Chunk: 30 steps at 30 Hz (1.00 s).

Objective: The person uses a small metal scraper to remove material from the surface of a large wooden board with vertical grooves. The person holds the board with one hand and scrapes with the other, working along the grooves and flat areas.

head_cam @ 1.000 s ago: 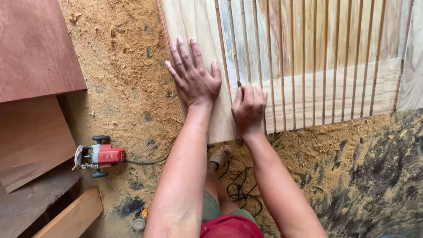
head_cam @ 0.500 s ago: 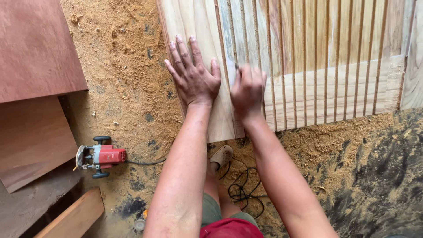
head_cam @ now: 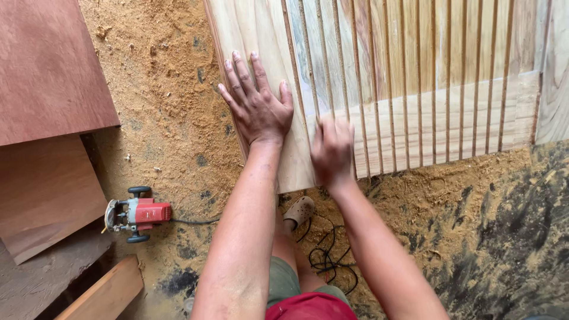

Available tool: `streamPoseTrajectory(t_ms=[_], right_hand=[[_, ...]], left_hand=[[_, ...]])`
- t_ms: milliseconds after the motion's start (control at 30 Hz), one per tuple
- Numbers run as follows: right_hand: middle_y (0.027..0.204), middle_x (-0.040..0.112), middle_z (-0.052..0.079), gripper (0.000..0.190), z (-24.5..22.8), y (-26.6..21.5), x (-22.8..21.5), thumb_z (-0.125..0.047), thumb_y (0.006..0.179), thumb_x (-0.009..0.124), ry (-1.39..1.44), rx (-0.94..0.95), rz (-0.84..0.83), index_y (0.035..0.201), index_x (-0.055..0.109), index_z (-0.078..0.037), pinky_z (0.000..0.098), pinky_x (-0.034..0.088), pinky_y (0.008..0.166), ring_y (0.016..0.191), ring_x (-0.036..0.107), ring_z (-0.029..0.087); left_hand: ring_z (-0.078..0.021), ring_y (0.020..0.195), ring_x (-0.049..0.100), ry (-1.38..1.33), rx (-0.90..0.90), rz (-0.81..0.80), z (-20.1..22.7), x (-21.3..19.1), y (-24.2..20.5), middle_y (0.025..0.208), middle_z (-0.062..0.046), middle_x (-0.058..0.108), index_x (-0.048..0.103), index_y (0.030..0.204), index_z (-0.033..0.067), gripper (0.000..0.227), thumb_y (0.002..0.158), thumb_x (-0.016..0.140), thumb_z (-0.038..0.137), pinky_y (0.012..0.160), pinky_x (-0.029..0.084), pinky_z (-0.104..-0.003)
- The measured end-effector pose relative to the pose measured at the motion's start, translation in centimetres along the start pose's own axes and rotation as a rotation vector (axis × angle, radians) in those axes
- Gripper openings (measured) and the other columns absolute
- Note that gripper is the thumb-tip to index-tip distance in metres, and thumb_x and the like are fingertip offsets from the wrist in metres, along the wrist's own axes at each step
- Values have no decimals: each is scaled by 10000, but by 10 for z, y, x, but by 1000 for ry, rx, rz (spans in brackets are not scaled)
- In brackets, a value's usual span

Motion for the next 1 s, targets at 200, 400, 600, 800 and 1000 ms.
streamPoseTrajectory(t_ms=[200,400,600,800,1000], right_hand=[[669,518,42,149,-8,-51,-27,-26,1002,585,-33,-26,27,856,603,-51,315,322,618,611,399,166],[812,601,118,29,-3,106,24,-50,950,608,-92,-69,205,931,604,-71,436,403,795,801,580,294],[829,621,145,30,-20,53,-12,-23,967,613,-34,4,90,958,633,-43,432,409,794,805,595,296],[816,592,164,39,-19,91,5,-8,931,628,-62,-44,141,922,599,-32,456,419,809,816,572,347],[867,602,158,44,-18,166,23,-34,960,604,-56,-76,202,930,579,-55,474,420,824,850,572,352]], left_hand=[[-353,1582,137,3,-2,-5,1,-1,5,1702,-196,149,213,1641,105,789,985,403,501,1268,97,-624],[-354,1578,143,-2,-3,24,-1,4,5,1699,-195,149,219,1639,118,783,988,397,516,1264,117,-632],[-361,1582,140,-17,-3,21,4,-1,15,1702,-189,139,220,1637,114,795,982,404,526,1268,123,-624],[-338,1592,132,2,-13,-5,4,1,14,1714,-166,115,188,1637,126,805,979,399,538,1277,116,-624],[-353,1588,130,-18,-11,5,0,5,8,1711,-182,123,198,1639,124,791,989,390,533,1274,97,-628]])
Point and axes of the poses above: each hand's wrist, its own y-axis towards the middle knuckle, its own x-axis out of the palm, z = x × y, the point moved 3 cm from there along y, towards the middle knuckle
